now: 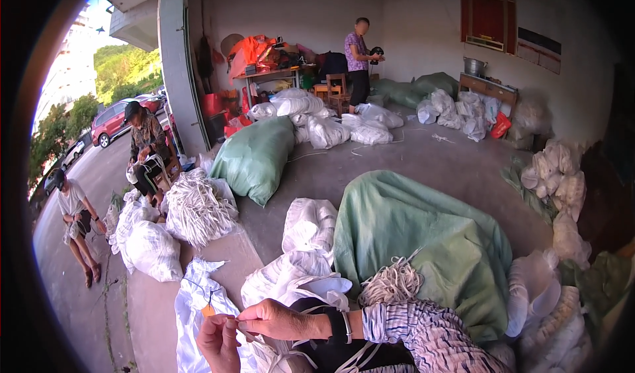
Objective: The recorder is lacing a white athletic shoe while sitting in a storage area surrounded by bags of components.
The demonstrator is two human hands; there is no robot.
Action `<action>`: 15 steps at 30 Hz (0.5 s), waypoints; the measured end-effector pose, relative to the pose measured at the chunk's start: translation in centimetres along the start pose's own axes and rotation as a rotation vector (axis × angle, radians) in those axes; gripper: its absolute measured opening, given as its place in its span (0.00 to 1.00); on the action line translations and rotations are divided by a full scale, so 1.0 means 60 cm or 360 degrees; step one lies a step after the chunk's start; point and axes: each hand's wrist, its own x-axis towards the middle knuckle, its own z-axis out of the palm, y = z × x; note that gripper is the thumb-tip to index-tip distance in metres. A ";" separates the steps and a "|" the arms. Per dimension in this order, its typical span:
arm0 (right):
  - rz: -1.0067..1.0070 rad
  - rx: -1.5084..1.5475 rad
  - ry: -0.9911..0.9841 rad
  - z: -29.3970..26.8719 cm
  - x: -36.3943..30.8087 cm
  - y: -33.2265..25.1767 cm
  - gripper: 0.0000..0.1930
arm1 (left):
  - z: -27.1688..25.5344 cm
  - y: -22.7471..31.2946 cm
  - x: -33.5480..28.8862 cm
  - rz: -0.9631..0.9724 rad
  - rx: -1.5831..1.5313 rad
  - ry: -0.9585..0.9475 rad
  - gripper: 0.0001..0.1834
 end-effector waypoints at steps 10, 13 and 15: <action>0.0038 -0.0006 0.0120 0.001 -0.013 -0.007 0.12 | 0.004 0.009 -0.007 -0.0053 -0.0116 -0.0032 0.07; 0.0072 -0.0054 0.0045 -0.005 -0.017 -0.017 0.13 | 0.002 0.008 -0.009 -0.0047 -0.0154 -0.0045 0.08; 0.0126 -0.0068 -0.0026 -0.006 -0.019 -0.020 0.13 | 0.001 0.010 -0.012 -0.0005 -0.0164 -0.0022 0.09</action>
